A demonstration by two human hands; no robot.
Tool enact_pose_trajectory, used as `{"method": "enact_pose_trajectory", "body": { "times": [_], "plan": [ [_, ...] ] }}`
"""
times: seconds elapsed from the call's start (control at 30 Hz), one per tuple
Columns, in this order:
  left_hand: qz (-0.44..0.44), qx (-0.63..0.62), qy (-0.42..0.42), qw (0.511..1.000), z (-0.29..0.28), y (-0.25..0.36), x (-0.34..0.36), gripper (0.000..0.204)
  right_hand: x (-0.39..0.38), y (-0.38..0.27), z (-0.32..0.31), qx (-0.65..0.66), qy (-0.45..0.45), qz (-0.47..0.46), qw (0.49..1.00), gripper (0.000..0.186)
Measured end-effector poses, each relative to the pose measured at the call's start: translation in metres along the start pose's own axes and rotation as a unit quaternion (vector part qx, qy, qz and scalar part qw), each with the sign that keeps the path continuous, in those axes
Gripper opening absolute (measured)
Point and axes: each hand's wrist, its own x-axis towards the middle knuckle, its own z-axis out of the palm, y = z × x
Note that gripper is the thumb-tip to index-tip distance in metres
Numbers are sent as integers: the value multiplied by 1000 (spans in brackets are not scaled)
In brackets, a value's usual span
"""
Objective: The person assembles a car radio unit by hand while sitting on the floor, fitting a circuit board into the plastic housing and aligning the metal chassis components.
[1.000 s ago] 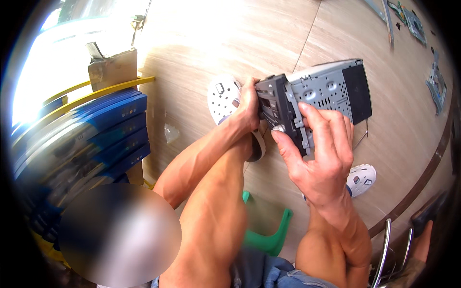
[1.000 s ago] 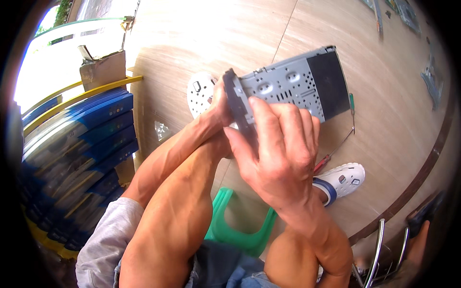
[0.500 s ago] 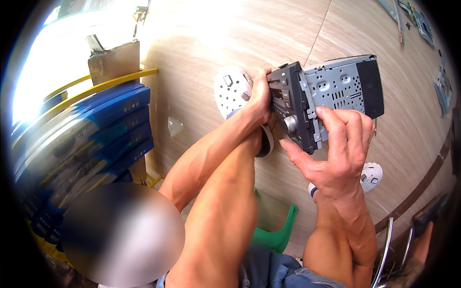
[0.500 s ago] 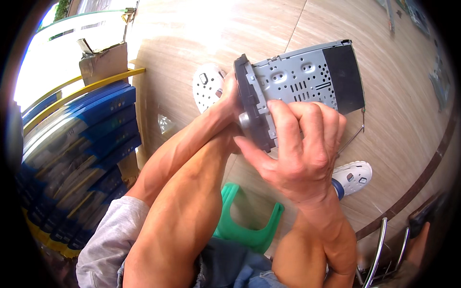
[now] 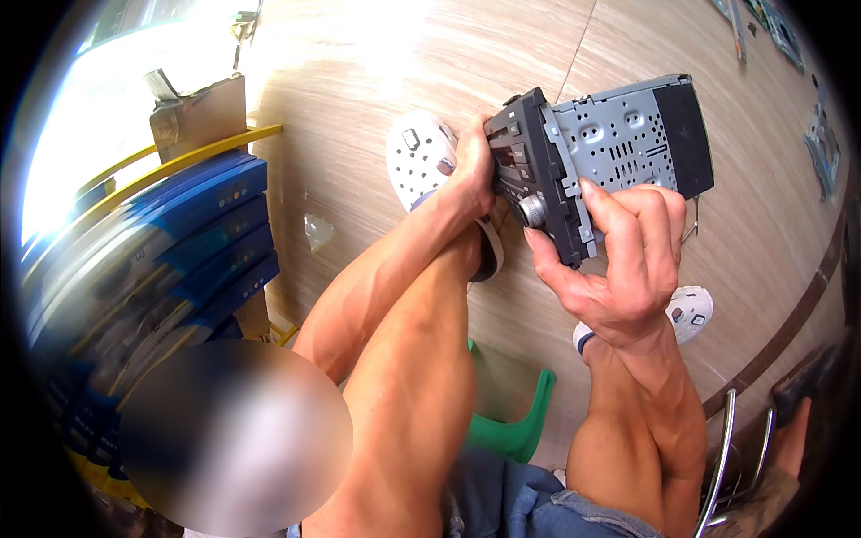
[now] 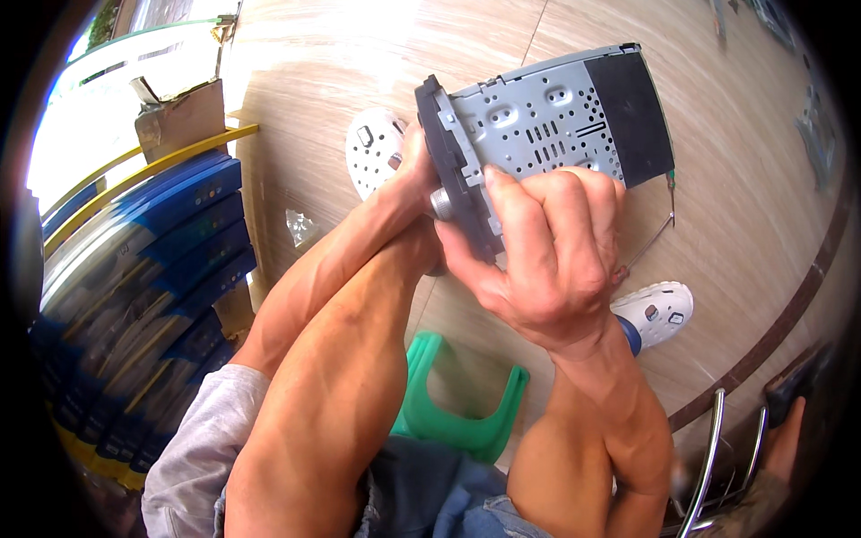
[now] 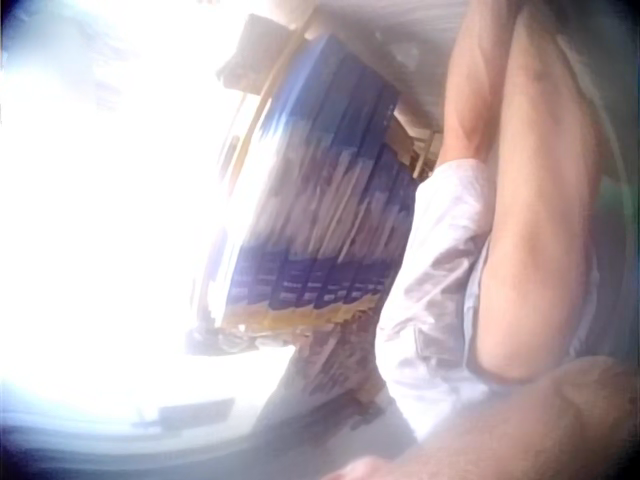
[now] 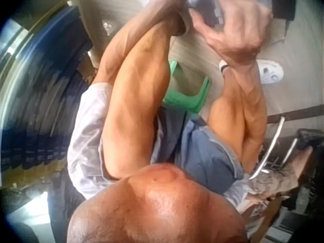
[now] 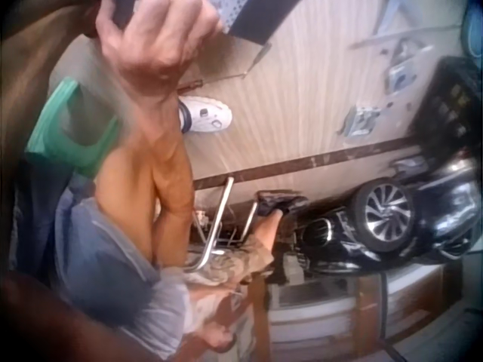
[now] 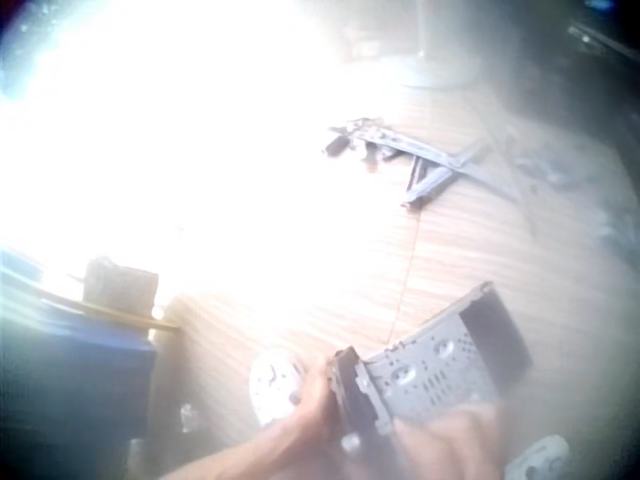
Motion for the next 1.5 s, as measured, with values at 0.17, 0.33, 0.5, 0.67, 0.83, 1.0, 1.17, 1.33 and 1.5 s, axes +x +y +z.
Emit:
{"method": "enact_pose_trajectory", "body": {
  "times": [0.17,0.33,0.5,0.67,0.83,1.0,1.17,1.33,1.5],
  "plan": [
    [10,-4,7,1000,3,0,-3,64,-1,2,4,8,6,-8,1000,51],
    [-11,-8,-15,1000,0,-2,2,66,-1,2,1,3,1,-10,1000,51],
    [-16,-10,-22,1000,-4,-2,2,66,-1,0,1,6,3,7,1000,54],
    [-3,29,47,998,13,4,-13,62,-13,3,-14,8,-32,15,999,60],
    [76,57,34,995,-7,-2,3,55,-51,13,-29,-12,-35,15,999,66],
    [45,5,8,999,-16,-12,14,56,-45,14,-19,39,-16,102,994,76],
    [4,7,-20,1000,3,-3,-5,59,-39,15,-14,63,-3,136,989,85],
    [11,-7,-30,999,13,0,-9,63,-29,18,-18,48,23,60,997,66],
    [9,-98,-20,995,20,5,-3,70,-19,16,-13,30,62,51,996,52]
  ]
}}
